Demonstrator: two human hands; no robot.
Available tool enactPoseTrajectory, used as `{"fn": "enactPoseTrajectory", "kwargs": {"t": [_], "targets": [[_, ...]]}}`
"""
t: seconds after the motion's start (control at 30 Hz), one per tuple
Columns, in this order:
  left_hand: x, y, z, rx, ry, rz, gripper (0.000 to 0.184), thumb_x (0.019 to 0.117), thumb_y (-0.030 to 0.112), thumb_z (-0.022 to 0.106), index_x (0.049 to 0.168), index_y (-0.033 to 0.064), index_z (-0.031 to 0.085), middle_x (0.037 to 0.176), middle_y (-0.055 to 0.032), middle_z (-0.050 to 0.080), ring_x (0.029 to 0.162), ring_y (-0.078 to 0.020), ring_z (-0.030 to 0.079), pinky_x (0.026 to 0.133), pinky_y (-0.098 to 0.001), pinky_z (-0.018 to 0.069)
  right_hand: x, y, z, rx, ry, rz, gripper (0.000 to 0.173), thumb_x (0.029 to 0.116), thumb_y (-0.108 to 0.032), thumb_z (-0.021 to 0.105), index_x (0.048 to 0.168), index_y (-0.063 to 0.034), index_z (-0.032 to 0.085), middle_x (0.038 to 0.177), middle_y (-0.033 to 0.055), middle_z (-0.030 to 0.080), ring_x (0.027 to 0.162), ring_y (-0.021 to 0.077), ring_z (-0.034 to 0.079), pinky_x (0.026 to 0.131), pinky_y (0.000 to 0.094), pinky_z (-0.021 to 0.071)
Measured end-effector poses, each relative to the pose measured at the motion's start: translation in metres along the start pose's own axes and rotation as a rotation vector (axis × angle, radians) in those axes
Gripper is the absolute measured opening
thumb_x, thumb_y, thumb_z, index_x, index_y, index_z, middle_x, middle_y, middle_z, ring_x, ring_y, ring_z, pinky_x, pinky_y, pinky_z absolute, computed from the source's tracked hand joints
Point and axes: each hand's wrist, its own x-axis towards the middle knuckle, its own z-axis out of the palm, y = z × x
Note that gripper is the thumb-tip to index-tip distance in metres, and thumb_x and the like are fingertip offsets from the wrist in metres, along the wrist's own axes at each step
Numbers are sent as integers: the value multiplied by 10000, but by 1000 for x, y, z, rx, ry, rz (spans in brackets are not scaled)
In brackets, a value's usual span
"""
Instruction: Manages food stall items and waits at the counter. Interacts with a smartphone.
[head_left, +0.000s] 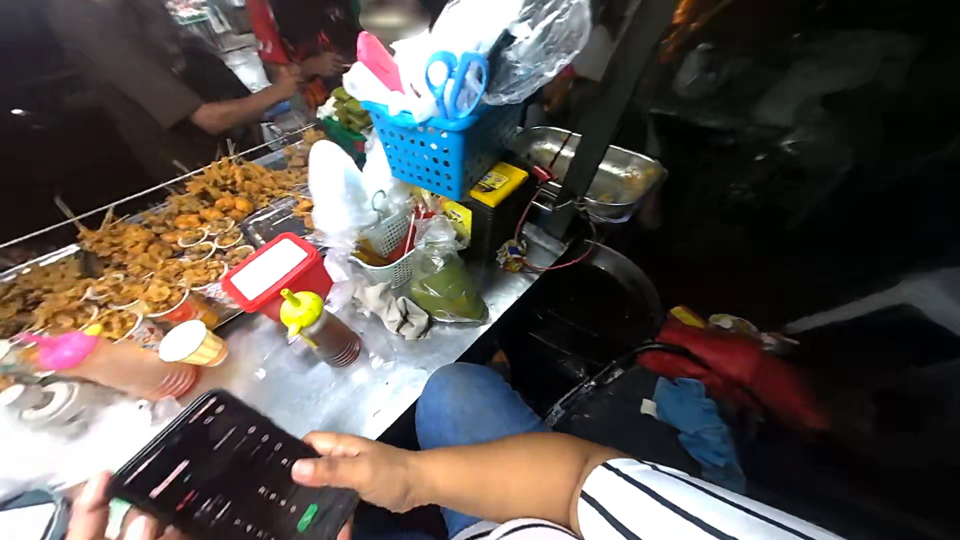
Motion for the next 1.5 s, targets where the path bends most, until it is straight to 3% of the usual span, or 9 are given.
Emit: {"fn": "enactPoseTrajectory", "kwargs": {"t": [0.1, 0.23, 0.4, 0.5, 0.83, 0.97, 1.3, 1.4, 1.5], "targets": [[-1, -4, 7, -9, 34, -14, 451, 994, 10, 255, 1439, -47, 304, 1248, 55, 619, 1085, -12, 643, 954, -227, 546, -3, -1, -4, -22, 16, 11, 431, 1081, -350, 366, 1389, -53, 420, 1106, 65, 667, 849, 131, 699, 588, 297, 586], [-3, -1, 16, -44, 86, -80, 444, 1001, 14, 289, 1437, -42, 352, 1062, 35, 714, 960, -63, 711, 873, -278, 606, -2, 3, -15, -16, 11, 9, 447, 1066, -401, 387, 1390, -97, 438, 1119, 28, 709, 860, 124, 727, 575, 278, 602], [-6, -5, 15, -78, 104, -135, 521, 959, -25, 320, 1479, -33, 341, 1076, -36, 711, 976, -109, 713, 891, -324, 603, -2, 9, -25, 40, -17, 10, 511, 1042, -504, 473, 1376, -117, 455, 1144, 30, 730, 892, 146, 745, 582, 285, 613], [-6, -7, 17, -85, 115, -158, 525, 957, -46, 351, 1481, -52, 330, 1097, -70, 709, 985, -126, 716, 890, -332, 605, -2, 9, -26, 46, -11, 28, 481, 1050, -475, 459, 1374, -120, 457, 1138, 35, 733, 891, 149, 746, 583, 287, 614], [-10, -9, 14, -130, 99, -172, 579, 923, -51, 298, 1501, -45, 310, 1098, -63, 715, 990, -130, 716, 901, -346, 601, -4, 11, -29, 51, 3, 52, 531, 1032, -508, 498, 1384, -113, 448, 1137, 44, 733, 892, 155, 749, 579, 280, 615], [-11, -10, 14, -132, 105, -186, 578, 925, -61, 303, 1503, -47, 307, 1116, -67, 714, 992, -127, 717, 899, -343, 602, -4, 12, -29, 36, 2, 50, 483, 1047, -454, 471, 1377, -101, 458, 1132, 55, 732, 882, 154, 748, 568, 278, 611], [-12, -13, 17, -101, 136, -221, 602, 937, -127, 459, 1510, -42, 293, 1130, -104, 706, 988, -141, 724, 886, -327, 611, -3, 10, -26, 13, 28, 73, 423, 1044, -348, 452, 1382, -93, 445, 1125, 59, 727, 873, 150, 744, 553, 275, 604], [-11, -14, 15, -129, 131, -226, 575, 955, -83, 420, 1515, -33, 294, 1158, -111, 705, 1004, -154, 725, 897, -346, 610, -3, 10, -26, 12, 29, 73, 406, 1049, -348, 452, 1369, -98, 453, 1117, 58, 729, 865, 151, 745, 548, 274, 602], [-12, -15, 13, -176, 119, -239, 548, 987, 75, 315, 1526, -8, 272, 1161, -78, 689, 1018, -137, 710, 915, -348, 599, -3, 11, -27, 20, 15, 70, 399, 1053, -350, 454, 1360, -95, 463, 1123, 68, 728, 865, 156, 746, 546, 277, 603]]}}
